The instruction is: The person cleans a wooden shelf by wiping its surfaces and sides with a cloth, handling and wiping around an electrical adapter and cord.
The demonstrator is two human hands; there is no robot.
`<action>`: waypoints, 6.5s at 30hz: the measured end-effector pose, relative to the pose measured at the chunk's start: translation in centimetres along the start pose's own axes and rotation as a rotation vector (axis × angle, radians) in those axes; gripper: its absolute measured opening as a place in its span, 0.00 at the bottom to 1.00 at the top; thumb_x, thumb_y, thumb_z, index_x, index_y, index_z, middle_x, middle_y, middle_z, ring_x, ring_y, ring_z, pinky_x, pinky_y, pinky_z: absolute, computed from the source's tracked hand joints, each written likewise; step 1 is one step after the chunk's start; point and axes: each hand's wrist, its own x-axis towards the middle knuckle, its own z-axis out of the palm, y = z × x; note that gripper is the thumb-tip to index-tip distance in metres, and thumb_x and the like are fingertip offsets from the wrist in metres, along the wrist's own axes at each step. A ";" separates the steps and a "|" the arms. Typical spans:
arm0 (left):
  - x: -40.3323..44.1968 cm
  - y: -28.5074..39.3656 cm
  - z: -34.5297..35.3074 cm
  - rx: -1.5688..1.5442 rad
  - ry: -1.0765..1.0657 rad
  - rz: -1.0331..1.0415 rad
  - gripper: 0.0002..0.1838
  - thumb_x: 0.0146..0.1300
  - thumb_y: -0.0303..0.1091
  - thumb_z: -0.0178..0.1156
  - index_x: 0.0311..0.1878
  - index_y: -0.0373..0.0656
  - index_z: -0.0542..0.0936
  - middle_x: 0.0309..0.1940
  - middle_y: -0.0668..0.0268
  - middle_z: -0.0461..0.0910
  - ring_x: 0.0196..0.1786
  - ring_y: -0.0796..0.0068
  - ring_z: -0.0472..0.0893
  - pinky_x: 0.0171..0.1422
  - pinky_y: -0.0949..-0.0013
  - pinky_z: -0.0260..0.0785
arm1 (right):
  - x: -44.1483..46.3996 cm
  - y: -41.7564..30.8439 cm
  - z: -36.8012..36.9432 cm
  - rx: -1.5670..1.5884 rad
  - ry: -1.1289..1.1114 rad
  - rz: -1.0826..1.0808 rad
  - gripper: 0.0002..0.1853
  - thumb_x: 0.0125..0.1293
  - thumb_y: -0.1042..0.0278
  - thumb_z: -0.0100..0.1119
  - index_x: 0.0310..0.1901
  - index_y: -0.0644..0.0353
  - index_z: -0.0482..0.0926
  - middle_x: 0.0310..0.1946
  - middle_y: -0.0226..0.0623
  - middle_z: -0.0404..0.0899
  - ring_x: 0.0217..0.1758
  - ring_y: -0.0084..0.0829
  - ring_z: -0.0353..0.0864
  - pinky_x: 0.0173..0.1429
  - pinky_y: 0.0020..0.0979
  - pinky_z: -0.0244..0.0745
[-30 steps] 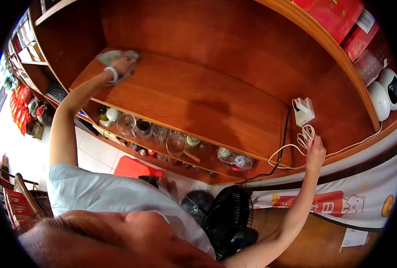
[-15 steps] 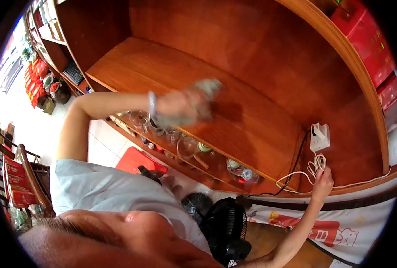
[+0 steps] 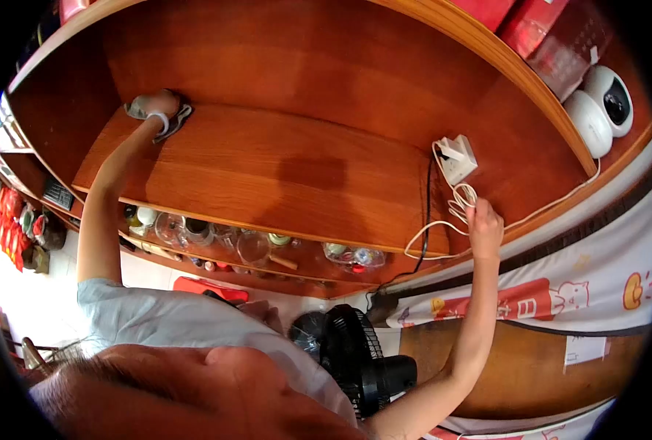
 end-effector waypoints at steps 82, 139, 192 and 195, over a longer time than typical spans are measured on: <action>-54.4 42.8 -9.7 -1.207 0.305 2.499 0.23 0.42 0.19 0.57 0.46 0.49 0.78 0.57 0.62 0.65 0.59 0.57 0.62 0.64 0.62 0.59 | 0.4 -1.1 -0.5 -0.115 -0.107 0.069 0.09 0.51 0.67 0.61 0.27 0.58 0.70 0.21 0.37 0.74 0.23 0.39 0.77 0.26 0.37 0.72; -44.8 42.8 -17.2 -1.027 0.230 1.606 0.18 0.54 0.32 0.57 0.50 0.44 0.76 0.47 0.60 0.74 0.49 0.64 0.73 0.51 0.64 0.65 | 0.0 -0.6 0.2 -0.097 -0.087 0.070 0.07 0.55 0.68 0.58 0.28 0.59 0.70 0.22 0.43 0.74 0.23 0.43 0.76 0.27 0.40 0.72; -37.0 34.0 -4.5 -0.512 -0.441 1.862 0.36 0.54 0.49 0.57 0.64 0.43 0.59 0.59 0.52 0.64 0.61 0.57 0.65 0.62 0.60 0.61 | 0.1 -1.0 0.0 -0.088 0.011 0.047 0.09 0.55 0.66 0.59 0.25 0.58 0.69 0.19 0.40 0.74 0.20 0.42 0.75 0.23 0.39 0.71; -38.1 32.5 -0.5 -0.078 -0.735 1.856 0.41 0.57 0.57 0.49 0.66 0.40 0.51 0.60 0.49 0.62 0.60 0.53 0.64 0.62 0.59 0.60 | 0.2 -1.2 -0.3 -0.082 -0.008 0.041 0.10 0.55 0.65 0.59 0.25 0.57 0.69 0.20 0.39 0.74 0.20 0.41 0.75 0.23 0.38 0.71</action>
